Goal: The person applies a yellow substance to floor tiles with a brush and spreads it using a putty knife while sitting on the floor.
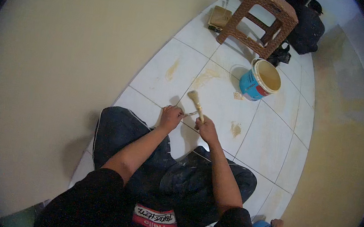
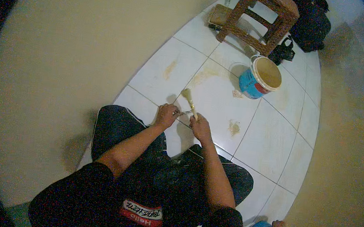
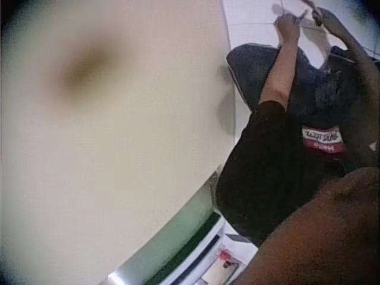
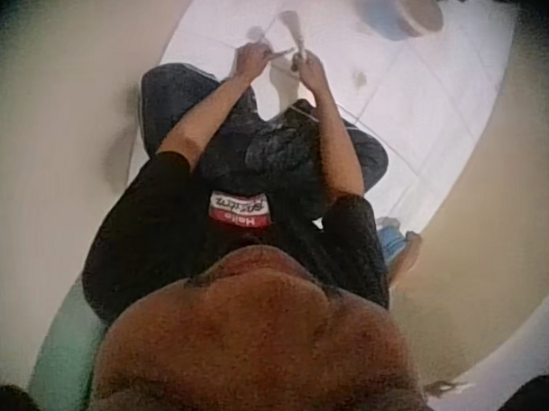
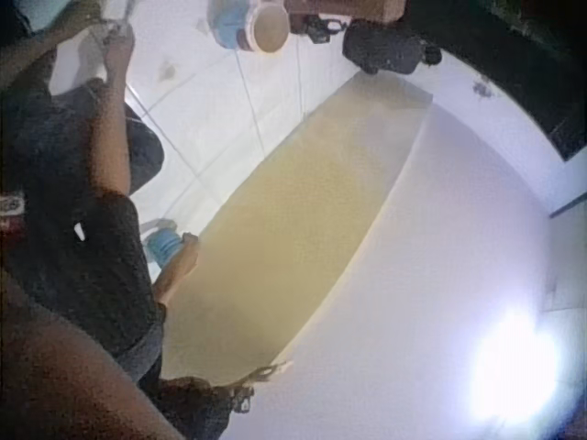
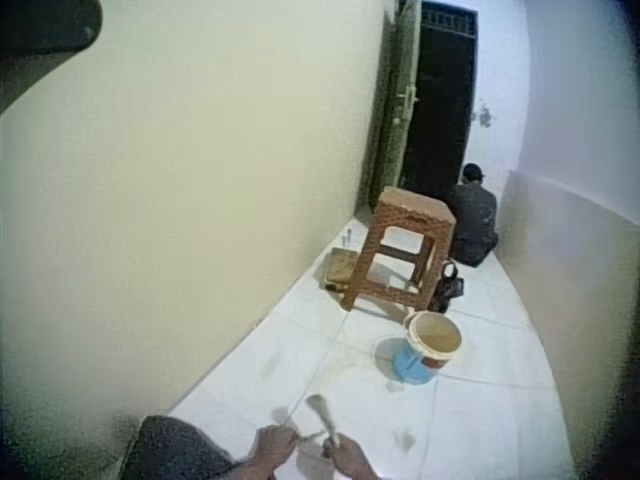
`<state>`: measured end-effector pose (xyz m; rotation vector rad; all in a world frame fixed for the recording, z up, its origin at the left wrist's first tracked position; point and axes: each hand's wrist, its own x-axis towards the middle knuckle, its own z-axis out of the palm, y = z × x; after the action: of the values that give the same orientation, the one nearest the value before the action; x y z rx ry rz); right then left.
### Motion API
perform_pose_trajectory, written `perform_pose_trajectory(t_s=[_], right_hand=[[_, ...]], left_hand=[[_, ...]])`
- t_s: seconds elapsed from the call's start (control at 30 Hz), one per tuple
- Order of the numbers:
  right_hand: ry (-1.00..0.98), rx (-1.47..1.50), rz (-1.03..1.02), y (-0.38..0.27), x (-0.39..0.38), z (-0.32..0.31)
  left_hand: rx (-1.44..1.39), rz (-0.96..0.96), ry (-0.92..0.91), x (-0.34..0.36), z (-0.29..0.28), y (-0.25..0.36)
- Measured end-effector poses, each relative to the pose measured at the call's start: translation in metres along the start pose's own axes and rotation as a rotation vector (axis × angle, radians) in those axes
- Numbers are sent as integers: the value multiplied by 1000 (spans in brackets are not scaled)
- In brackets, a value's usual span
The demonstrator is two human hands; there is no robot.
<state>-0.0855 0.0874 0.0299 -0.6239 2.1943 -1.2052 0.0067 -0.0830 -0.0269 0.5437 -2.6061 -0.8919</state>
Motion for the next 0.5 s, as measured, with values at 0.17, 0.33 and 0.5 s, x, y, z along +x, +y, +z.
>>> perform_pose_trajectory(t_s=[0.17, 0.33, 0.5], right_hand=[[-131, -389, 222, 55, 6, -26], [58, -409, 53, 15, -2, -17], [191, -194, 49, -20, -21, -49]], left_hand=[[2, 2, -43, 15, 11, 22], [84, 9, -94, 1, 6, 3], [-120, -189, -18, 12, -5, 6]])
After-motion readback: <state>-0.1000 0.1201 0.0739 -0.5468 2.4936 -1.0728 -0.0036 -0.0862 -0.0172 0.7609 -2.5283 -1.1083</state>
